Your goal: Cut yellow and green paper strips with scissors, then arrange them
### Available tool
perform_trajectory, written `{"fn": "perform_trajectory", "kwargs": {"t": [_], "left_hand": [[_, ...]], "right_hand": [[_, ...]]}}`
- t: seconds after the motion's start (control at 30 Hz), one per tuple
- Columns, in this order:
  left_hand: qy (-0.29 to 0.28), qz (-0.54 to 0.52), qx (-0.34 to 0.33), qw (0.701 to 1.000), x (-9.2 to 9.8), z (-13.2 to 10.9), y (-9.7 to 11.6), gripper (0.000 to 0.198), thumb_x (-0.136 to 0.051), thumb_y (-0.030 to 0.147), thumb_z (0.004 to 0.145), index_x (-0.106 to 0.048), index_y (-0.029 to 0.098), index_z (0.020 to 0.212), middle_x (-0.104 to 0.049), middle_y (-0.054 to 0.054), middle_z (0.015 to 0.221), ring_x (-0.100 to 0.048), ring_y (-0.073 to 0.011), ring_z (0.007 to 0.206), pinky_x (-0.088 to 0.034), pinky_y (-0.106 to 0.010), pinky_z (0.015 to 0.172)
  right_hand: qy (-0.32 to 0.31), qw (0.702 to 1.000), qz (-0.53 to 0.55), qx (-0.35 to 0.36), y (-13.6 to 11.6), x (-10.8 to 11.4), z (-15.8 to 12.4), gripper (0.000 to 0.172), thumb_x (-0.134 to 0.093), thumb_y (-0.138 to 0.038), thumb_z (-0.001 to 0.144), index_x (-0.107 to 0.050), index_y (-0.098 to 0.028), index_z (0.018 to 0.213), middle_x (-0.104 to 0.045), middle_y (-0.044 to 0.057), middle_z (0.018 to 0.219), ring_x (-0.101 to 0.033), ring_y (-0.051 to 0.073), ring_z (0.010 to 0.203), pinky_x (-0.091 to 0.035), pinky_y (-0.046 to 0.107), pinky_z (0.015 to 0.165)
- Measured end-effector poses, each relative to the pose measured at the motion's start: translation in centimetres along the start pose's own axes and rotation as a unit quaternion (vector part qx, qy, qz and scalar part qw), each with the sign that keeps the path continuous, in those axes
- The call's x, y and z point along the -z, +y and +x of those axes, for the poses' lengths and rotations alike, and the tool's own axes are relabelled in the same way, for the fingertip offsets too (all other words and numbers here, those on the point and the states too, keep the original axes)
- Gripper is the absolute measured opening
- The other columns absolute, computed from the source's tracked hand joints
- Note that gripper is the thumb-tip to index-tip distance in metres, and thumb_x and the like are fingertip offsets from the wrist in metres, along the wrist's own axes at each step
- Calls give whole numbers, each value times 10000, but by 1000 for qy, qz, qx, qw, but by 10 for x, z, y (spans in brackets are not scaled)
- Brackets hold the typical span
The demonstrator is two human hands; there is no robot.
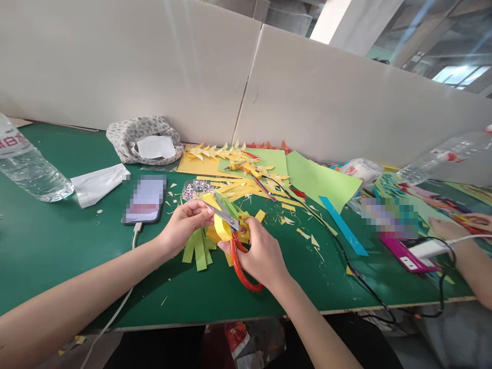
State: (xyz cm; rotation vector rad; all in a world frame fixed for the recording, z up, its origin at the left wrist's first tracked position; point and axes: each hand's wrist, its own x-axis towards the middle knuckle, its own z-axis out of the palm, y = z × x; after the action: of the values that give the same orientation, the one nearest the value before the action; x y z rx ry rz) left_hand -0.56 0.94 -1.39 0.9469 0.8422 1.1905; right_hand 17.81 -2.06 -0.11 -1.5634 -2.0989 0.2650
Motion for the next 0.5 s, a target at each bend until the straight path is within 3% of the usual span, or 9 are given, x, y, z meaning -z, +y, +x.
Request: {"fn": "perform_trajectory", "kwargs": {"t": [0.5], "left_hand": [[-47,-38,20,998,-2,1,1,75,-648,232,723,-616,167,704,-668,20,681,-609,-84,639,-471,-201,660]], "right_hand": [[-12,1000,24,-9,-5,2,-1,305,-583,-459,666,-435,-220,784,-561,20,760,-546,170,654,-366,249,527]]}}
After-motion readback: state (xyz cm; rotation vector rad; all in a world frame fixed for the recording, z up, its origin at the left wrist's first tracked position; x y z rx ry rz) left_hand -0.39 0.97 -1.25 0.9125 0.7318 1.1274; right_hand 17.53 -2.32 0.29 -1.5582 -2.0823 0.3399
